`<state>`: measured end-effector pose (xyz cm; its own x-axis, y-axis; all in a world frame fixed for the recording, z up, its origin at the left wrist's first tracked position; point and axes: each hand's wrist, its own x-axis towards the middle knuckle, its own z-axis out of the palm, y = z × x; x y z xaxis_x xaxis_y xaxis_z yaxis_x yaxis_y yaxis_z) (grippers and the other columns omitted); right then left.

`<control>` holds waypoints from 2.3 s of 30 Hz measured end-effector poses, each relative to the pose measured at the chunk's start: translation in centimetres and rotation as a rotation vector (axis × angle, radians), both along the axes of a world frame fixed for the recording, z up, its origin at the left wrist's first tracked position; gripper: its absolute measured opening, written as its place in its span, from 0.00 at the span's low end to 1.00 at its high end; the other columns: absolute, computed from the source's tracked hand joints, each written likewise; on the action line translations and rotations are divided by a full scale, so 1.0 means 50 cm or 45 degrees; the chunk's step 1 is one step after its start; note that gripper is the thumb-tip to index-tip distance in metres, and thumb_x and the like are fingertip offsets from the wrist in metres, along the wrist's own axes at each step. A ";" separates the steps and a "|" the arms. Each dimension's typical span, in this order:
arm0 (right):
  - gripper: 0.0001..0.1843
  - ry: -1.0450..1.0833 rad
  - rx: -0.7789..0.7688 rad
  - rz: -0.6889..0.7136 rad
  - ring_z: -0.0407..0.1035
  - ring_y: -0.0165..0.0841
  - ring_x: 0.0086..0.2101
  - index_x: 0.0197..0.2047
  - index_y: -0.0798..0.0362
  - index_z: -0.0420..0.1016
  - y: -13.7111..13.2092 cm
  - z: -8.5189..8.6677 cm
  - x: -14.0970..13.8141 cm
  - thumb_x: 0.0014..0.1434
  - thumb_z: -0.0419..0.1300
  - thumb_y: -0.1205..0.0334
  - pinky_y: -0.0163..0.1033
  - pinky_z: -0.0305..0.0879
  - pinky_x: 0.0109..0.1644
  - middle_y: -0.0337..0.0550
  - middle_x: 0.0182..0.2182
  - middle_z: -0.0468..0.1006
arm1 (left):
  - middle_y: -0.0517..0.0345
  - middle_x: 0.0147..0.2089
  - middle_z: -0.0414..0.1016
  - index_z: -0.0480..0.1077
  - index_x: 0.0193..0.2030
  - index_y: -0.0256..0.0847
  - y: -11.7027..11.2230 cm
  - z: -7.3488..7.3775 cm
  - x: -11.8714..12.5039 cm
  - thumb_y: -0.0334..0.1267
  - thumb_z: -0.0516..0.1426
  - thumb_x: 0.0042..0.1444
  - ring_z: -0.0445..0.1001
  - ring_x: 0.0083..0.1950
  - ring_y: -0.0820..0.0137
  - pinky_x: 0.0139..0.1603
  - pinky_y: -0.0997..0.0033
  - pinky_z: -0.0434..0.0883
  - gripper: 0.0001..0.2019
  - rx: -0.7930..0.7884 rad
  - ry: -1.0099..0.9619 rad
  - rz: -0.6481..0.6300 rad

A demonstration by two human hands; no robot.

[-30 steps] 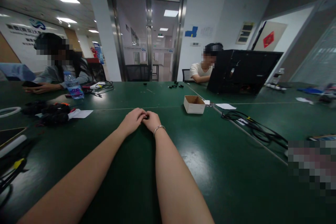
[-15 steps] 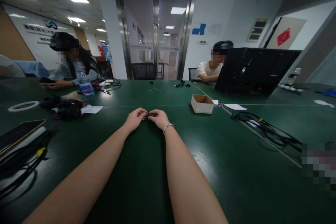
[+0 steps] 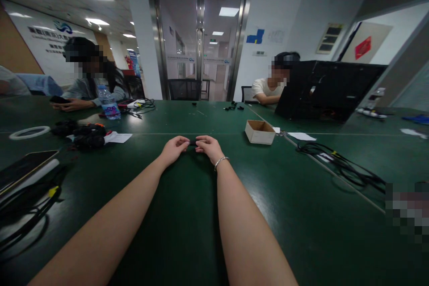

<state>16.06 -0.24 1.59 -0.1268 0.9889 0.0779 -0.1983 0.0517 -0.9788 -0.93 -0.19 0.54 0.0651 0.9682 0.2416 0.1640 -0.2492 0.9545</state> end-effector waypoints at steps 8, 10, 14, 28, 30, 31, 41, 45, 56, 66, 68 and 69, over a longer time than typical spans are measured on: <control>0.11 0.038 0.010 0.079 0.72 0.26 0.26 0.37 0.54 0.76 -0.007 0.005 0.007 0.50 0.65 0.74 0.30 0.74 0.32 0.39 0.29 0.75 | 0.58 0.28 0.72 0.71 0.37 0.37 0.010 -0.007 -0.005 0.45 0.56 0.55 0.70 0.28 0.73 0.29 0.74 0.66 0.12 0.001 0.073 -0.028; 0.11 0.045 0.012 0.091 0.72 0.25 0.26 0.37 0.54 0.76 -0.007 0.004 0.008 0.50 0.65 0.75 0.30 0.74 0.32 0.39 0.30 0.75 | 0.58 0.28 0.72 0.71 0.37 0.37 0.012 -0.010 -0.007 0.47 0.56 0.55 0.70 0.28 0.73 0.28 0.75 0.66 0.13 -0.004 0.089 -0.021; 0.12 0.040 0.011 0.099 0.73 0.25 0.26 0.38 0.55 0.76 -0.005 0.004 0.010 0.49 0.65 0.75 0.29 0.74 0.32 0.40 0.32 0.74 | 0.57 0.27 0.72 0.70 0.36 0.37 0.015 -0.014 -0.008 0.48 0.55 0.56 0.70 0.27 0.73 0.28 0.75 0.66 0.15 -0.024 0.109 -0.020; 0.14 0.047 0.023 0.128 0.73 0.25 0.27 0.38 0.55 0.75 0.000 -0.001 0.011 0.47 0.65 0.77 0.28 0.73 0.32 0.39 0.33 0.74 | 0.59 0.23 0.70 0.68 0.31 0.37 0.005 0.002 -0.002 0.47 0.52 0.59 0.66 0.22 0.75 0.23 0.77 0.63 0.15 -0.095 0.160 0.029; 0.14 0.047 0.024 0.131 0.73 0.25 0.27 0.38 0.55 0.76 0.001 -0.002 0.011 0.47 0.65 0.77 0.28 0.73 0.31 0.39 0.33 0.74 | 0.59 0.23 0.70 0.68 0.31 0.37 0.002 0.005 -0.001 0.46 0.51 0.59 0.66 0.22 0.75 0.23 0.76 0.63 0.15 -0.093 0.169 0.032; 0.14 0.047 0.025 0.135 0.73 0.25 0.27 0.38 0.55 0.76 0.001 -0.002 0.011 0.47 0.64 0.77 0.28 0.73 0.32 0.39 0.33 0.74 | 0.59 0.23 0.70 0.68 0.30 0.37 0.002 0.005 -0.001 0.46 0.51 0.60 0.66 0.22 0.75 0.23 0.76 0.63 0.15 -0.091 0.174 0.029; 0.13 0.053 0.014 0.128 0.73 0.25 0.27 0.38 0.56 0.75 -0.005 0.004 0.011 0.49 0.63 0.78 0.28 0.73 0.31 0.40 0.33 0.75 | 0.57 0.25 0.71 0.70 0.33 0.37 0.015 -0.012 -0.005 0.47 0.51 0.59 0.68 0.24 0.73 0.25 0.75 0.65 0.15 -0.075 0.146 -0.006; 0.11 0.067 -0.002 0.106 0.73 0.25 0.26 0.38 0.56 0.75 -0.007 0.007 0.009 0.51 0.63 0.77 0.27 0.72 0.29 0.40 0.30 0.75 | 0.56 0.30 0.74 0.72 0.38 0.38 0.011 -0.010 -0.003 0.43 0.54 0.57 0.72 0.30 0.70 0.31 0.71 0.69 0.11 -0.016 0.109 -0.008; 0.06 0.057 -0.033 0.008 0.71 0.25 0.21 0.38 0.57 0.75 0.000 0.005 0.004 0.55 0.63 0.72 0.26 0.68 0.24 0.39 0.22 0.75 | 0.51 0.43 0.76 0.73 0.41 0.38 -0.010 0.012 0.000 0.29 0.61 0.49 0.74 0.42 0.66 0.50 0.61 0.71 0.11 0.134 0.088 -0.032; 0.07 0.041 -0.059 0.078 0.70 0.25 0.21 0.37 0.60 0.74 -0.007 0.010 0.006 0.54 0.65 0.73 0.25 0.67 0.23 0.41 0.22 0.76 | 0.51 0.42 0.75 0.72 0.39 0.38 -0.001 0.006 -0.003 0.31 0.61 0.48 0.73 0.44 0.65 0.49 0.62 0.71 0.10 0.189 0.002 -0.016; 0.05 0.007 -0.063 0.067 0.69 0.24 0.19 0.33 0.60 0.74 -0.005 0.009 0.005 0.56 0.65 0.67 0.25 0.65 0.20 0.42 0.20 0.74 | 0.51 0.41 0.76 0.72 0.38 0.38 -0.001 0.007 -0.002 0.31 0.62 0.47 0.73 0.44 0.66 0.49 0.62 0.71 0.10 0.192 -0.002 -0.012; 0.07 -0.008 -0.061 0.071 0.68 0.24 0.19 0.31 0.61 0.73 -0.004 0.009 0.004 0.57 0.65 0.65 0.25 0.64 0.20 0.42 0.20 0.74 | 0.51 0.41 0.76 0.72 0.38 0.38 -0.001 0.007 -0.001 0.32 0.62 0.47 0.73 0.43 0.66 0.49 0.62 0.71 0.10 0.190 -0.001 -0.007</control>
<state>16.25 -0.42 2.06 -0.1824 0.9828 0.0297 -0.1936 -0.0063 -0.9811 -0.99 -0.24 0.91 0.0701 0.9210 0.3831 0.1611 -0.3895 0.9068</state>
